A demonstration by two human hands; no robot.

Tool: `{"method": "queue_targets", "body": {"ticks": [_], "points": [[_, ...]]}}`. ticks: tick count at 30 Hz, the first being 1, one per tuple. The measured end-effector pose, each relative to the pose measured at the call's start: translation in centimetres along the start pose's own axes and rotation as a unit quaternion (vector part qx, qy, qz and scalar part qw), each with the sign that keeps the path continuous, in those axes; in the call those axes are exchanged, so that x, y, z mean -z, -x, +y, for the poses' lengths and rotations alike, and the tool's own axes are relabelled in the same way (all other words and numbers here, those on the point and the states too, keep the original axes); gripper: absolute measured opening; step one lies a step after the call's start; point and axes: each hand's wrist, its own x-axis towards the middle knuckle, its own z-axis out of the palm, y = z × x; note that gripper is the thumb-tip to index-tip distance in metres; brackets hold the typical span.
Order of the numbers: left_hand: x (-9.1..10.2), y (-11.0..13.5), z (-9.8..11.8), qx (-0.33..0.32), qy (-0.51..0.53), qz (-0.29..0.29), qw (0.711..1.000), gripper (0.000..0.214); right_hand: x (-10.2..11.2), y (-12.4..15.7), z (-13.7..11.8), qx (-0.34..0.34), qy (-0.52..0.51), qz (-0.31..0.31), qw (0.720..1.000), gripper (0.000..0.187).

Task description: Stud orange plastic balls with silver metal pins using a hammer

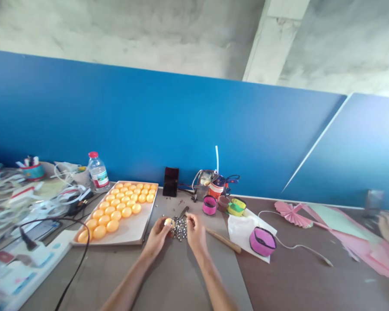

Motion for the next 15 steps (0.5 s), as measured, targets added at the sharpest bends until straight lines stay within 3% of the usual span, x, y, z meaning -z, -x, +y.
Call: {"method": "queue_targets", "body": {"ticks": [5,9,15], "points": [[-0.6,0.9,0.2,-0.019,-0.099,-0.057,0.993,0.03,-1.3,-5.1,-2.2,0.028,0.048,-0.01,0.998,0.025],[-0.9,1.7,0.1,-0.073,-0.205,-0.106,0.97,0.022,-4.5,-9.7,-3.8,-0.027,0.145,-0.037,0.988,0.03],[-0.9,1.8,-0.5,-0.122,-0.266,-0.121,0.949,0.021,-10.5,-12.7,-5.3,-0.137,0.272,-0.018,0.953,0.076]]}}
